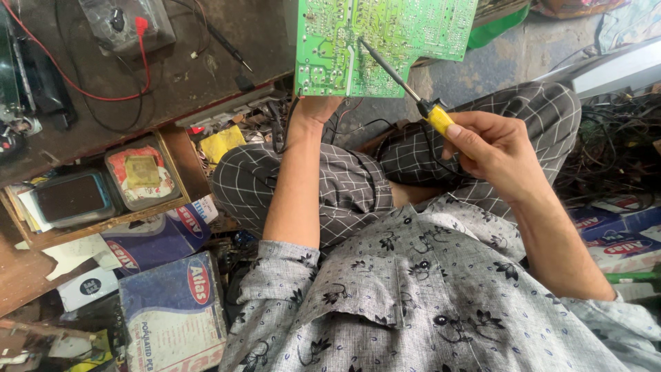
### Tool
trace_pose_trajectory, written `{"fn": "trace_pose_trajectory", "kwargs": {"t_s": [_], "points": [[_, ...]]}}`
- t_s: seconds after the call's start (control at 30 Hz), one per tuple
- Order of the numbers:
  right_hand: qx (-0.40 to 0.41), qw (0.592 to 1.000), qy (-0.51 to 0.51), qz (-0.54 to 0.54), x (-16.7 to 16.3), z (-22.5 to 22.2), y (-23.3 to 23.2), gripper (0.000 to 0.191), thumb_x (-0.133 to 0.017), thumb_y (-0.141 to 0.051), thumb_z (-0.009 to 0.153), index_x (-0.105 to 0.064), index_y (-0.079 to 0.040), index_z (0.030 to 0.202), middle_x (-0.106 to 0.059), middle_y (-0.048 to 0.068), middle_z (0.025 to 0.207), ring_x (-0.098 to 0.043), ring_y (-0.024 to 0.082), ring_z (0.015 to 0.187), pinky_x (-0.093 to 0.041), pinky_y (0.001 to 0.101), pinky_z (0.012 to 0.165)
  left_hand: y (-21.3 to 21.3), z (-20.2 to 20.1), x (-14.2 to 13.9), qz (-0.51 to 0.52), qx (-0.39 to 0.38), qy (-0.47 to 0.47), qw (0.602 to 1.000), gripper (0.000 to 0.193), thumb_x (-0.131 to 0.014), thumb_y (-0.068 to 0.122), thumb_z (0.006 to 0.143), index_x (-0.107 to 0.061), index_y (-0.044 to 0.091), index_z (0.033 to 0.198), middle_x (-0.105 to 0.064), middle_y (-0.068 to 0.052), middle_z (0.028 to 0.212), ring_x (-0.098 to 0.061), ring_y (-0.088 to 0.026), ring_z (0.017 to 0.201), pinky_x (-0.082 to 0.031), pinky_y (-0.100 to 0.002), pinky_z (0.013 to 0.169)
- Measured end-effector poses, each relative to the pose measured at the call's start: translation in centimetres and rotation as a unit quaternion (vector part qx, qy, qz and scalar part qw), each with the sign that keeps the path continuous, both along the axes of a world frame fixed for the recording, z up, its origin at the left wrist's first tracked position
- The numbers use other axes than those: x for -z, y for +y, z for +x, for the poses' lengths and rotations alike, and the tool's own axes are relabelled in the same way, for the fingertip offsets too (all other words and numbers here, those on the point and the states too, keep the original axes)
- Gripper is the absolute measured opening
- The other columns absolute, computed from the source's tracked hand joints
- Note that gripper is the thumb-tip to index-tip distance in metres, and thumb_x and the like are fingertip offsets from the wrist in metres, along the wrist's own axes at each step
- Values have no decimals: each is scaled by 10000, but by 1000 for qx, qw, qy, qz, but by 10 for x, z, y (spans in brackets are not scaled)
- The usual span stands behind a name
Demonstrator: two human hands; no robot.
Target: The person sits on the floor holding a green populated circuit board and solders its underside with a soldering iron, feeding solder wire to the joints. They set the board down, pick up a small component, work on a second brown board, and use multimeter test leads to probe the board.
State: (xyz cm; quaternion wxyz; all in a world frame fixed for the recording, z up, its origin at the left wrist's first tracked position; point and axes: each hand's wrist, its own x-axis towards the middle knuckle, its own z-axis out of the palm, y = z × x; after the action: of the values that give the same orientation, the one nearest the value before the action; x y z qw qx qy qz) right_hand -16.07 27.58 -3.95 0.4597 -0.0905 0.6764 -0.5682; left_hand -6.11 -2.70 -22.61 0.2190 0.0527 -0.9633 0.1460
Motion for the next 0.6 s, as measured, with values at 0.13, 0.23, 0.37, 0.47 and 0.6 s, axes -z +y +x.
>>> {"fn": "trace_pose_trajectory", "kwargs": {"t_s": [0.13,0.23,0.37,0.47,0.6], "points": [[-7,999,32,6,-2,1,0,255,-639,-187,1033,-725,-27,1211,-687,27,759,-424,19,503,-298,180,426,5,-2,3,896,98,142,410,130,-603,112,1029,-694,102,1120,-678,-16,1070,-623,-92,960,-529,-254,862],[-12,998,50,24,-5,2,0,260,-638,-197,1028,-725,-34,1211,-692,31,756,-431,22,495,-301,184,417,6,-1,1,913,100,143,368,111,-620,114,997,-699,97,1074,-680,1,1001,-622,-83,890,-532,-260,777],[-18,997,72,33,-8,3,-1,265,-642,-210,1025,-725,-39,1209,-697,37,758,-444,27,491,-312,194,408,6,2,-9,710,90,97,691,76,-658,110,1012,-710,59,1031,-702,-9,944,-629,-87,822,-551,-270,724],[-21,996,85,36,-10,4,-1,265,-638,-212,1029,-724,-39,1212,-697,37,759,-453,26,496,-320,197,409,6,2,-13,737,84,99,664,72,-663,98,1005,-710,50,1029,-702,-14,941,-625,-89,817,-550,-270,714],[-26,994,101,43,-11,4,1,271,-632,-211,1032,-719,-36,1218,-701,38,761,-460,28,495,-323,200,407,4,1,-8,548,96,81,827,83,-648,98,1016,-704,58,1062,-706,-12,991,-634,-86,880,-547,-260,764]]}}
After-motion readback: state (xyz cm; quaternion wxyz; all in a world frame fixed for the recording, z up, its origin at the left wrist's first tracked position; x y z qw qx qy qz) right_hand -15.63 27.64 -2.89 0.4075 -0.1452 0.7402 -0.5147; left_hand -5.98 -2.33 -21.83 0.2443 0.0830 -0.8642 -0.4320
